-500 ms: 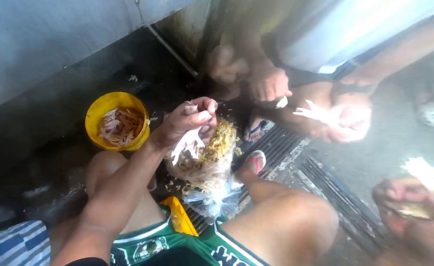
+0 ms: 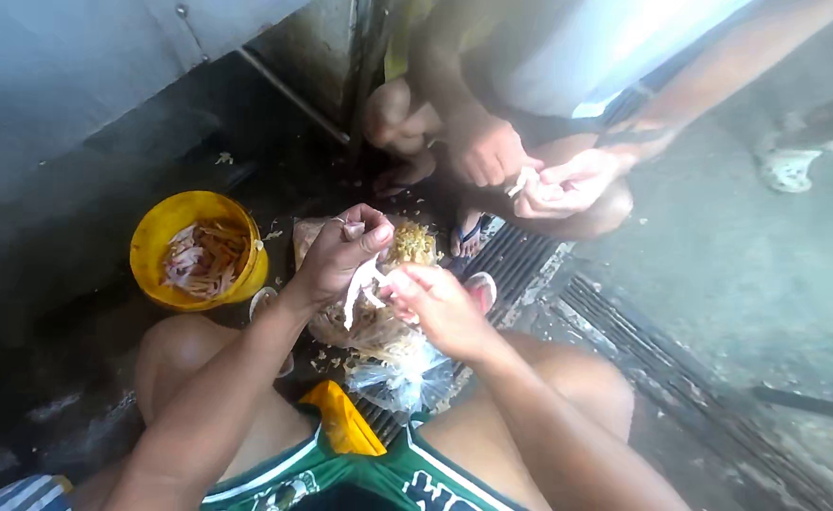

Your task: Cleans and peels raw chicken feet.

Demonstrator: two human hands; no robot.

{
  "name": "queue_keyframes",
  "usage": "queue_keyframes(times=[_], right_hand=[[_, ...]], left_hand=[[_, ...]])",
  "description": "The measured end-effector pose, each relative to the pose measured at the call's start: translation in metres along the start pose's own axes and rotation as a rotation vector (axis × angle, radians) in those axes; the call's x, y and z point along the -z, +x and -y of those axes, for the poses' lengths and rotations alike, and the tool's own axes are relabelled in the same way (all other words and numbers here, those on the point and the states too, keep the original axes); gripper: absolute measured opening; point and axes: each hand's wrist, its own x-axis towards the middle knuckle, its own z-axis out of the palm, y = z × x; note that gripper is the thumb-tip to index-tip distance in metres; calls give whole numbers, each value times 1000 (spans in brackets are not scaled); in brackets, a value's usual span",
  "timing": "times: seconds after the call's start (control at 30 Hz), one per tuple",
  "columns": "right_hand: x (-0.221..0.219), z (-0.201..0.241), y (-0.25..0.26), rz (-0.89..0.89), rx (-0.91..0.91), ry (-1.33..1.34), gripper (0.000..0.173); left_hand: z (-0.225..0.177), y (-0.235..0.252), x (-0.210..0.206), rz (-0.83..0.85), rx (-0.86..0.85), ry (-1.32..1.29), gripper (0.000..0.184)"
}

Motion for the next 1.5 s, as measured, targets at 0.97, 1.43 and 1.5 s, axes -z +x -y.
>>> queue_keyframes(times=[0.97,1.43,1.5], right_hand=[[10,-10,-4,41,-129,-836,33],[28,0,-4,-142,-114,-660,33],[26,-3,-5,-172,-108,-527,38]], left_hand=[[-100,-10,119,-602,524,1547,62],[-18,29,13,-53,397,200,36],[-12,24,2,-42,348,205,33]])
